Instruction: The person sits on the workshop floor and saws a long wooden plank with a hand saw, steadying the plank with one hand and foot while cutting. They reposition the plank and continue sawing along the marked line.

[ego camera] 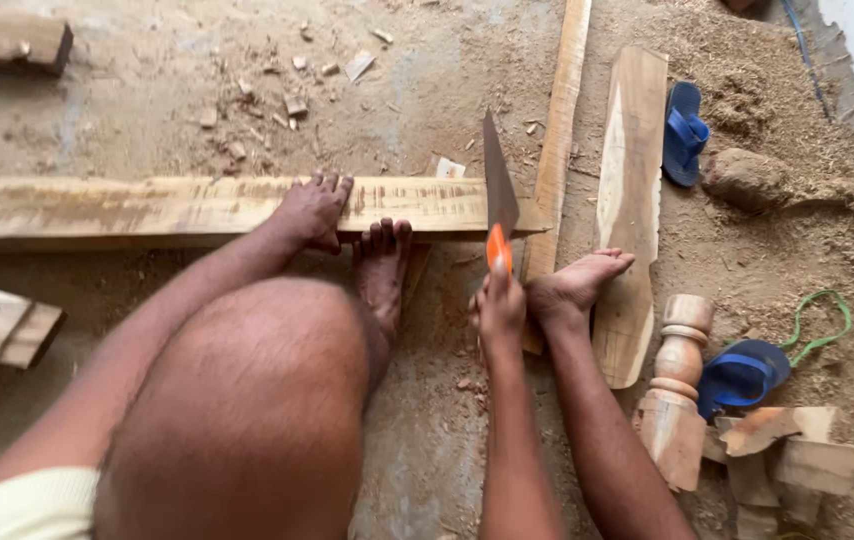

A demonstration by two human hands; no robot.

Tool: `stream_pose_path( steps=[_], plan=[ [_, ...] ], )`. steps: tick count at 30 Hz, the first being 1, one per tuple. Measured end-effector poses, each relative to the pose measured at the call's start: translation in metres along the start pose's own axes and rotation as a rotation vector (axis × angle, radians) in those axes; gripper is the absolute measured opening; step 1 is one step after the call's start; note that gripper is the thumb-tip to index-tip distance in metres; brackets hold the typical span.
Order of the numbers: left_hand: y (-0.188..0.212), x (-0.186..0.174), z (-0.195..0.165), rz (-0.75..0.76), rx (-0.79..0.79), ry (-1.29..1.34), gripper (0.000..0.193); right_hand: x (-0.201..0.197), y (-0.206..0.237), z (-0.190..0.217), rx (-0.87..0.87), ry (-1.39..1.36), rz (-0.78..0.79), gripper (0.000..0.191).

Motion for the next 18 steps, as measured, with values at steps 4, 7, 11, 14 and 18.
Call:
stream_pose_path(
  steps=[4, 7, 11, 14, 18],
  plan=[
    [0.004, 0.007, 0.004, 0.079, -0.005, 0.025, 0.135, 0.0, 0.003, 0.005, 0.079, 0.221, 0.051, 0.096],
    [0.003, 0.008, 0.003, 0.075, 0.017, 0.02, 0.133, 0.005, -0.009, 0.014, 0.083, 0.226, 0.065, 0.094],
    [-0.003, 0.008, 0.004, 0.089, -0.022, -0.012, 0.136, 0.01, -0.022, 0.017, 0.102, 0.162, 0.056, 0.094],
    [-0.003, 0.006, 0.003, 0.109, -0.027, -0.041, 0.14, 0.01, -0.027, 0.017, 0.121, 0.164, 0.044, 0.095],
    [0.001, 0.005, 0.003, 0.164, -0.056, 0.014, 0.137, 0.01, -0.042, 0.027, 0.133, 0.152, 0.014, 0.096]
  ],
)
Point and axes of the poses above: each hand's wrist, its own y-axis away from the middle knuckle, its own x-axis out of the palm, z = x × y, the point moved 6 cm from there along -y, towards the middle knuckle, and after that the axes turned 10 degrees about z, right-handed, at the moved point
